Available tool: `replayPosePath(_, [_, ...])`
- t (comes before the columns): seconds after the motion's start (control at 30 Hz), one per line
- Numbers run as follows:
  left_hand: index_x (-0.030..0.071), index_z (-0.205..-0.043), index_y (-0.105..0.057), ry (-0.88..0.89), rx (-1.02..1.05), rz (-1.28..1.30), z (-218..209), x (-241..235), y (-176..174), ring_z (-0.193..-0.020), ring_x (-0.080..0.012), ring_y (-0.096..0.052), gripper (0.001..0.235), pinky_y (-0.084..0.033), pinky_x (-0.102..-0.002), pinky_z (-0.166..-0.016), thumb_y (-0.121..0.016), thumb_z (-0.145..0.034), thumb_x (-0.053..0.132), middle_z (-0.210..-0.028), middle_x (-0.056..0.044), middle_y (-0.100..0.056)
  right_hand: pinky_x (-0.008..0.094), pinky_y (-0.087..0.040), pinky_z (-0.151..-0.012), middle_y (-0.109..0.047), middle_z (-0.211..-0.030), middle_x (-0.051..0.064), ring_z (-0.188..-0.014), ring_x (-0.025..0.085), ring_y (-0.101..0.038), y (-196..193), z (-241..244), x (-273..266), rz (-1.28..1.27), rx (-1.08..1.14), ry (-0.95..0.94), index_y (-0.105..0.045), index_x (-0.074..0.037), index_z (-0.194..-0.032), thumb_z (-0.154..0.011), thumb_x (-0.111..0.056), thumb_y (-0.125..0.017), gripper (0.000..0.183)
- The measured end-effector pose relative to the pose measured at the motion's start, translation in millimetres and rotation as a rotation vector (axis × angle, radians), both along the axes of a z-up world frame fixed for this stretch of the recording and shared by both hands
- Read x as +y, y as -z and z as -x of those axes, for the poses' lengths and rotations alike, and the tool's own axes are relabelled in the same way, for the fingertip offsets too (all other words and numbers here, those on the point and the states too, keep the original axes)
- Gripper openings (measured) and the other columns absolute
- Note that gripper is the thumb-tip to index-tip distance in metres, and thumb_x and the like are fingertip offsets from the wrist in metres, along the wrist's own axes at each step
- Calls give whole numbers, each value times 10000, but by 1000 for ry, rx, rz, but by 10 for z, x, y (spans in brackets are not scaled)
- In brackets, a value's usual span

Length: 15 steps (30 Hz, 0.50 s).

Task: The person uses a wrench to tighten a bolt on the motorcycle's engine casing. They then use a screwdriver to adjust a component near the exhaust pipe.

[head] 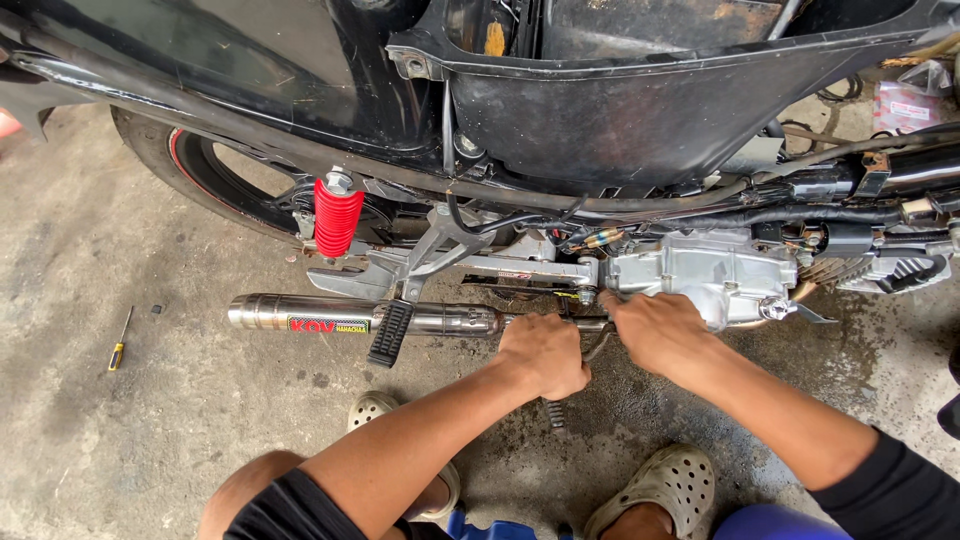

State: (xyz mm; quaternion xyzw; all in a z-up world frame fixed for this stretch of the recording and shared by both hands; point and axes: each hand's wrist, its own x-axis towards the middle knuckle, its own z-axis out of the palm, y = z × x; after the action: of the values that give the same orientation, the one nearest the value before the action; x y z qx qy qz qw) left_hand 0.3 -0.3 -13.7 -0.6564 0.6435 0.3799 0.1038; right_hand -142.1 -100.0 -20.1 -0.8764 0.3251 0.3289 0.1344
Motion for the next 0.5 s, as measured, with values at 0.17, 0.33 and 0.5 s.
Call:
replayPosePath(0.17, [30,-892,-731,-14,9,-4,0,-22,-115,-636,-228,-706,374,-633,-373,-687,-544,-979,342,-715,-104,-696,316,-622,-551,-770,-919,165,-510,127,-669,517,-15,-154,43,-44,-48,-542,-54,-1449,-925,37,-525,533])
replayPosePath(0.33, [23,-924,-731,-12,-11,12,3,-17,-88,-659,-242,-718,357,-627,-367,-666,-544,-961,325,-724,-111,-703,352,-621,-537,-775,-1018,206,-510,132,-678,514,-41,-225,19,-51,-52,-495,-88,-1507,-877,68,-576,655])
replayPosePath(0.5, [26,-890,-741,-24,3,47,-12,-19,-83,-644,-239,-719,347,-626,-375,-653,-535,-938,301,-700,-106,-702,370,-645,-622,-758,-1126,272,-561,138,-696,258,-136,-201,-35,-3,60,-425,-40,-1563,-911,96,-553,679])
